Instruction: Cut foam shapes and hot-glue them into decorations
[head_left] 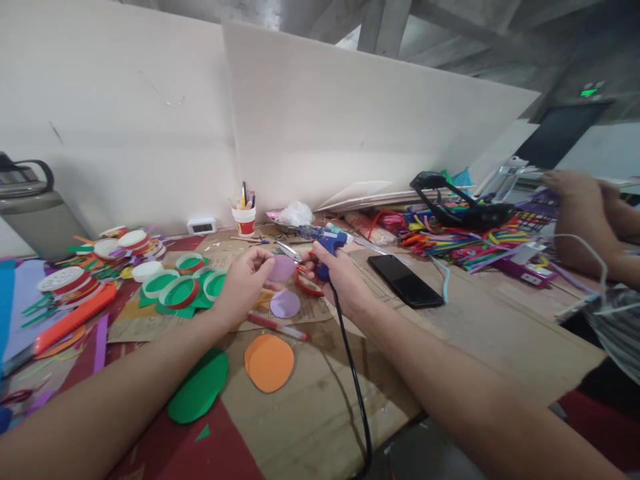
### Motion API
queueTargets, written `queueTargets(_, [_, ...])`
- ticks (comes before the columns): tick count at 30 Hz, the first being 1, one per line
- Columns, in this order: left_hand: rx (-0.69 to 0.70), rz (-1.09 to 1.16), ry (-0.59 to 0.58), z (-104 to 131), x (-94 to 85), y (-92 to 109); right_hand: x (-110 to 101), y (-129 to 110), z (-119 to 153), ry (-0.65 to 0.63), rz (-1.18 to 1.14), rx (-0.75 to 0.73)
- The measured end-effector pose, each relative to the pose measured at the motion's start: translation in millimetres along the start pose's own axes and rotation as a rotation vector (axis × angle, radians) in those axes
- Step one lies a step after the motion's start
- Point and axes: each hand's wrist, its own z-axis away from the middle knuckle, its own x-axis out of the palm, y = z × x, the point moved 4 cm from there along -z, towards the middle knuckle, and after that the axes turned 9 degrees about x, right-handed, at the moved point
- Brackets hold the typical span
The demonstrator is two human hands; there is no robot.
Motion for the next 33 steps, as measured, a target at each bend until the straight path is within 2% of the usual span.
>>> queueTargets(4, [-0.083, 0.14, -0.045, -1, 5.3, -4, -10, -7, -7, 0.078, 0.079, -0.065])
queueTargets(8, [-0.064, 0.051, -0.122, 0, 8.4, -1, -14, -9, -12, 0.1, 0.16, -0.092])
queueTargets(15, [-0.147, 0.087, -0.096, 1, 3.8, 1, -12, -7, -11, 0.103, 0.188, -0.088])
queueTargets(17, [-0.18, 0.06, -0.128, -1, 4.3, 5, -12, -8, -11, 0.113, 0.201, -0.084])
queueTargets(22, [-0.287, -0.037, -0.342, -1, 9.7, 15, -13, -9, -11, 0.145, 0.248, -0.082])
queueTargets(25, [-0.27, -0.179, -0.5, 1, 12.7, 26, -13, -10, -11, 0.144, 0.245, -0.092])
queueTargets(30, [-0.259, -0.501, -0.87, 14, 20.9, 48, -13, -11, -9, 0.156, 0.248, -0.09])
queueTargets(33, [-0.139, -0.62, -1.059, 23, 27.5, 54, -13, -11, -7, 0.148, 0.236, -0.08])
